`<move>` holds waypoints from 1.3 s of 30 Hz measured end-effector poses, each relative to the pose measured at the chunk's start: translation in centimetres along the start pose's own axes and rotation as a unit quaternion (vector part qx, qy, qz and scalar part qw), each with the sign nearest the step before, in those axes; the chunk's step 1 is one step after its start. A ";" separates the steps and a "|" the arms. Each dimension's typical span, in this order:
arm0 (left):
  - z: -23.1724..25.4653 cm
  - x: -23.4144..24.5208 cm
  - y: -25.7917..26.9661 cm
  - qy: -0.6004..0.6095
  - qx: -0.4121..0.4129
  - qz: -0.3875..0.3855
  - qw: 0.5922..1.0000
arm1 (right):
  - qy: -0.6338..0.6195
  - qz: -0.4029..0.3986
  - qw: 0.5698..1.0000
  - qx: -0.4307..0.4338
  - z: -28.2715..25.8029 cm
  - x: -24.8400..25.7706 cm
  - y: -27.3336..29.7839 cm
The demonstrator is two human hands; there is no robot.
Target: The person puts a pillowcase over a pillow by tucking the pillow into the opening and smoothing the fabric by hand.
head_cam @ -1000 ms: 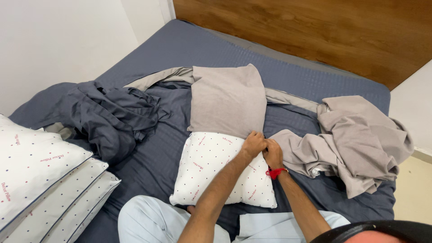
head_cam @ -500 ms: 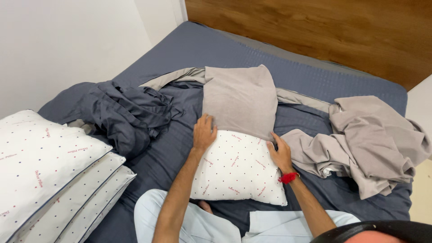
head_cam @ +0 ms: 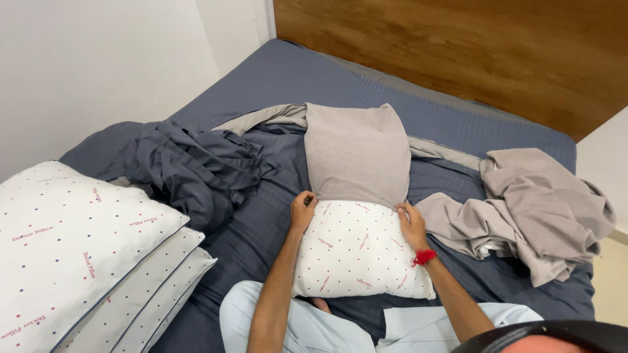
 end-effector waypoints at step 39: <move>9.4 2.8 4.9 -0.019 -0.011 -0.115 0.993 | -0.057 -0.265 0.961 0.061 -18.6 0.0 14.6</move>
Point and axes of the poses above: each hand's wrist, its own y-axis away from the middle knuckle, its own x-axis out of the back of the hand, z = x × y, the point moved 9 cm from there along -y, towards the middle knuckle, and after that the axes turned 6 degrees about -x, right-handed, at the moved point
